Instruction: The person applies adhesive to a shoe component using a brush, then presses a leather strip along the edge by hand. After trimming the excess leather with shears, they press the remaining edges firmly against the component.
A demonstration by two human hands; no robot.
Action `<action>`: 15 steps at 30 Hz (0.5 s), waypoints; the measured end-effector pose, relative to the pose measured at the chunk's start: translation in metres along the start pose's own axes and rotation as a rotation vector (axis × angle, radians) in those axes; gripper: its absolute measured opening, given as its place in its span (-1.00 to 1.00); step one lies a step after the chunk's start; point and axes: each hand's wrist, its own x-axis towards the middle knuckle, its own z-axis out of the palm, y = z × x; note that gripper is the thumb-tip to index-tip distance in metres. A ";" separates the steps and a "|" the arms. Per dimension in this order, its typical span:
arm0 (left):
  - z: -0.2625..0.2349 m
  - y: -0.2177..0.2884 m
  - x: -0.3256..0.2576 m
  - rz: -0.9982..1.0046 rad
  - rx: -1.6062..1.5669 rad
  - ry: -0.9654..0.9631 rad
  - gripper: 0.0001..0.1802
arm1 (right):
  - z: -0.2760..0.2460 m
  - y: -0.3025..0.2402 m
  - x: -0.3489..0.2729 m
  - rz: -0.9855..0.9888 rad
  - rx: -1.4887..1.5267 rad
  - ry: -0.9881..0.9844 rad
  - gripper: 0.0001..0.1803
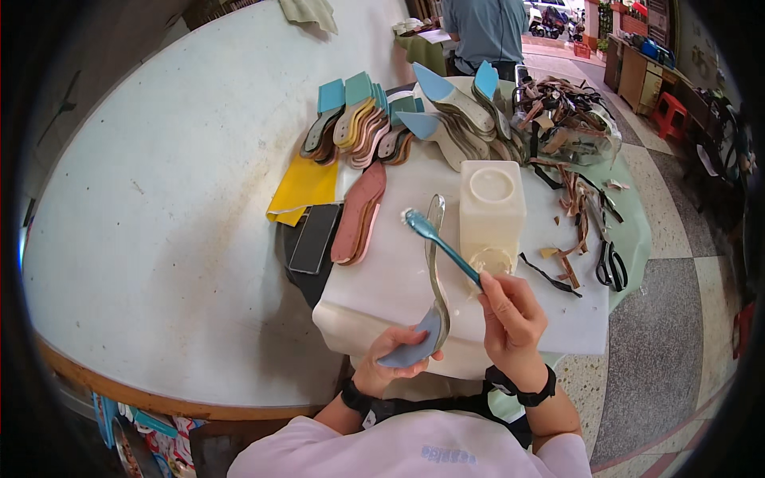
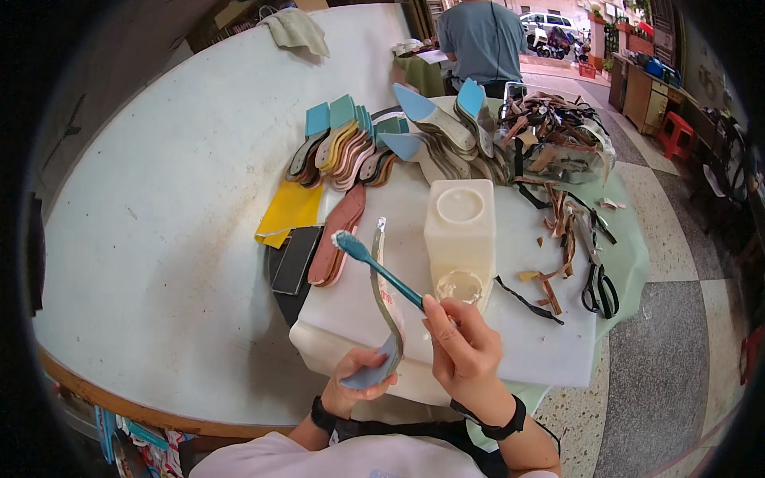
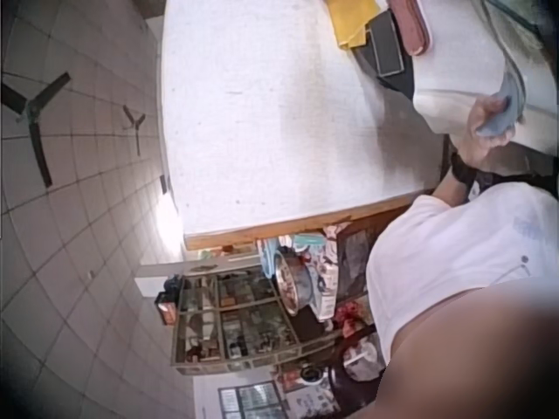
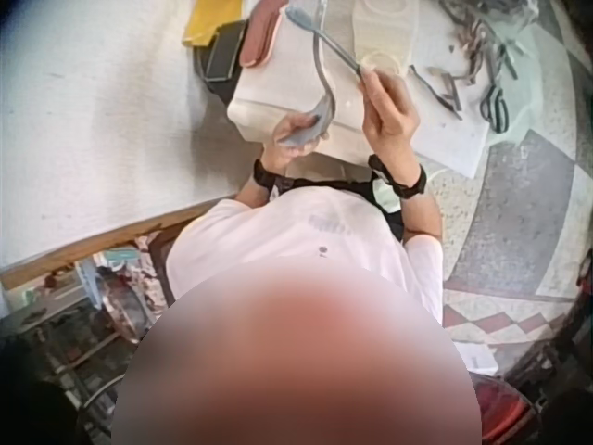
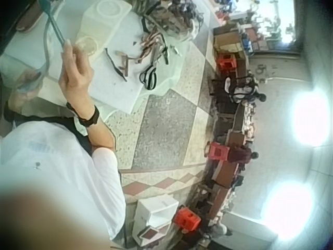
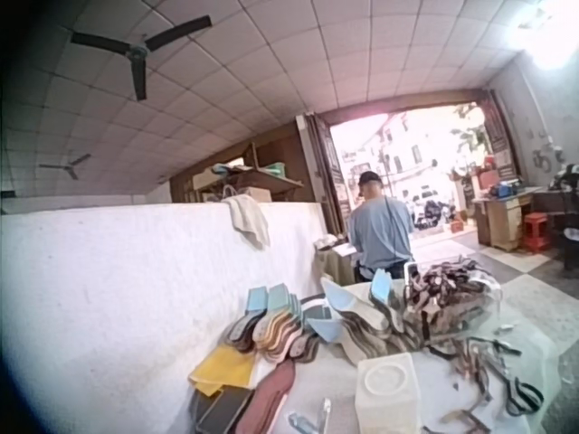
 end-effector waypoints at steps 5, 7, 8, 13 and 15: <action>0.001 0.002 -0.001 0.039 -0.004 0.006 -0.67 | -0.008 -0.006 -0.007 0.047 -0.013 -0.029 -0.55; 0.001 0.003 -0.002 0.025 -0.079 -0.021 -0.66 | -0.019 -0.007 -0.011 0.136 -0.014 -0.004 -0.58; 0.001 0.003 -0.002 0.039 -0.056 -0.010 -0.64 | -0.025 -0.007 -0.012 0.191 -0.035 0.009 -0.63; -0.001 0.008 -0.007 0.044 -0.139 -0.135 -0.59 | -0.073 0.000 -0.004 0.346 -0.242 -0.086 -0.69; -0.003 0.009 -0.005 0.030 -0.209 -0.214 -0.58 | -0.087 -0.004 0.000 0.348 -0.391 -0.181 -0.74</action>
